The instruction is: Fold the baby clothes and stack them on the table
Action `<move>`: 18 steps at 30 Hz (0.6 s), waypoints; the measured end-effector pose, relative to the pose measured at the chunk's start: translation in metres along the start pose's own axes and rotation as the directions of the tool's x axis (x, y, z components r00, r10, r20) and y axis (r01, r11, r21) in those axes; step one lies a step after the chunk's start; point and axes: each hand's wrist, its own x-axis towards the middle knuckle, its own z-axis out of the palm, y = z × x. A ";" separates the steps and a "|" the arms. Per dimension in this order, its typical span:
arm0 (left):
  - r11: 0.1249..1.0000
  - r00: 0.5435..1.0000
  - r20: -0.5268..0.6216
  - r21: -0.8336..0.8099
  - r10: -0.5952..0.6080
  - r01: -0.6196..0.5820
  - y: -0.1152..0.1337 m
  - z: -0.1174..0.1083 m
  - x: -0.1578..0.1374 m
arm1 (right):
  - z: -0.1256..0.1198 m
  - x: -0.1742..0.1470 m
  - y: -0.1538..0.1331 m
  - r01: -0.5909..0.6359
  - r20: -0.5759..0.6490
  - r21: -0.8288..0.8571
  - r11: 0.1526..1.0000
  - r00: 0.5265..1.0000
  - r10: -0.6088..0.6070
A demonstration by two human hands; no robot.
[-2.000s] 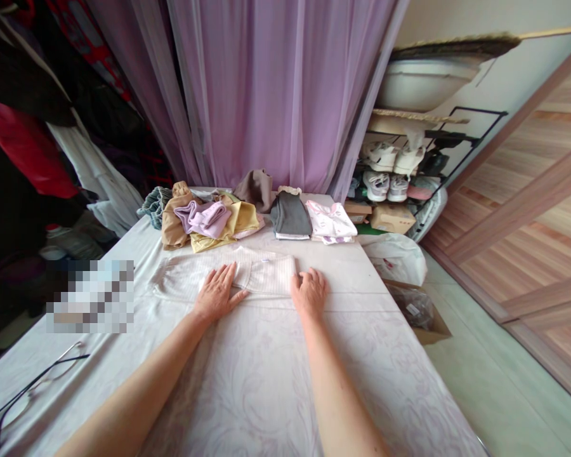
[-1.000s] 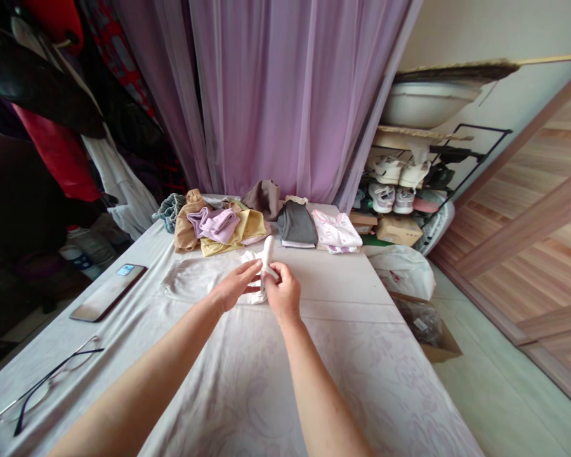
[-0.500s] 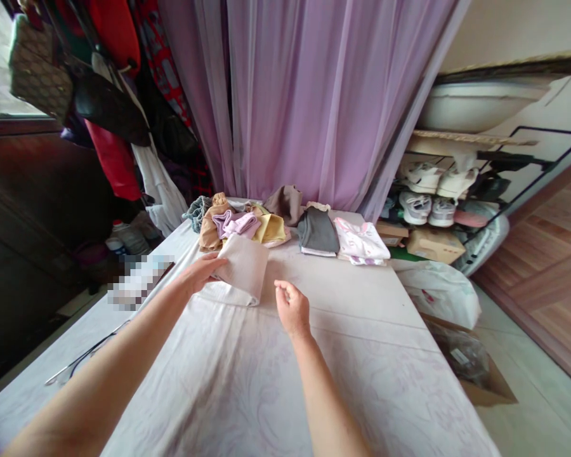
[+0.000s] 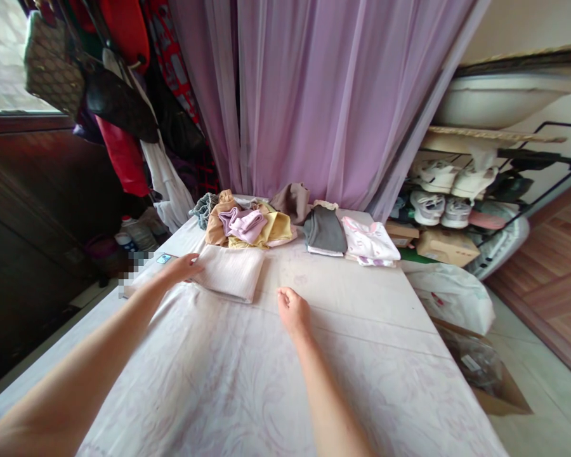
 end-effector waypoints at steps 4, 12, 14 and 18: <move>0.992 0.999 -0.040 0.125 0.025 -0.020 -0.008 0.000 0.012 | 0.018 0.001 -0.015 0.167 0.023 -0.062 0.984 0.986 -0.166; 0.995 0.991 0.116 0.086 -0.066 0.057 -0.020 -0.005 0.031 | 0.051 0.024 -0.039 -0.080 0.083 0.037 0.996 0.994 0.077; 0.996 0.988 0.135 0.056 -0.078 0.071 -0.020 -0.007 0.033 | 0.055 0.035 -0.038 -0.213 0.141 0.125 0.969 0.971 0.195; 0.997 0.986 0.154 -0.029 -0.064 0.070 -0.018 -0.005 0.033 | 0.060 0.048 -0.036 -0.243 0.188 0.155 0.958 0.959 0.212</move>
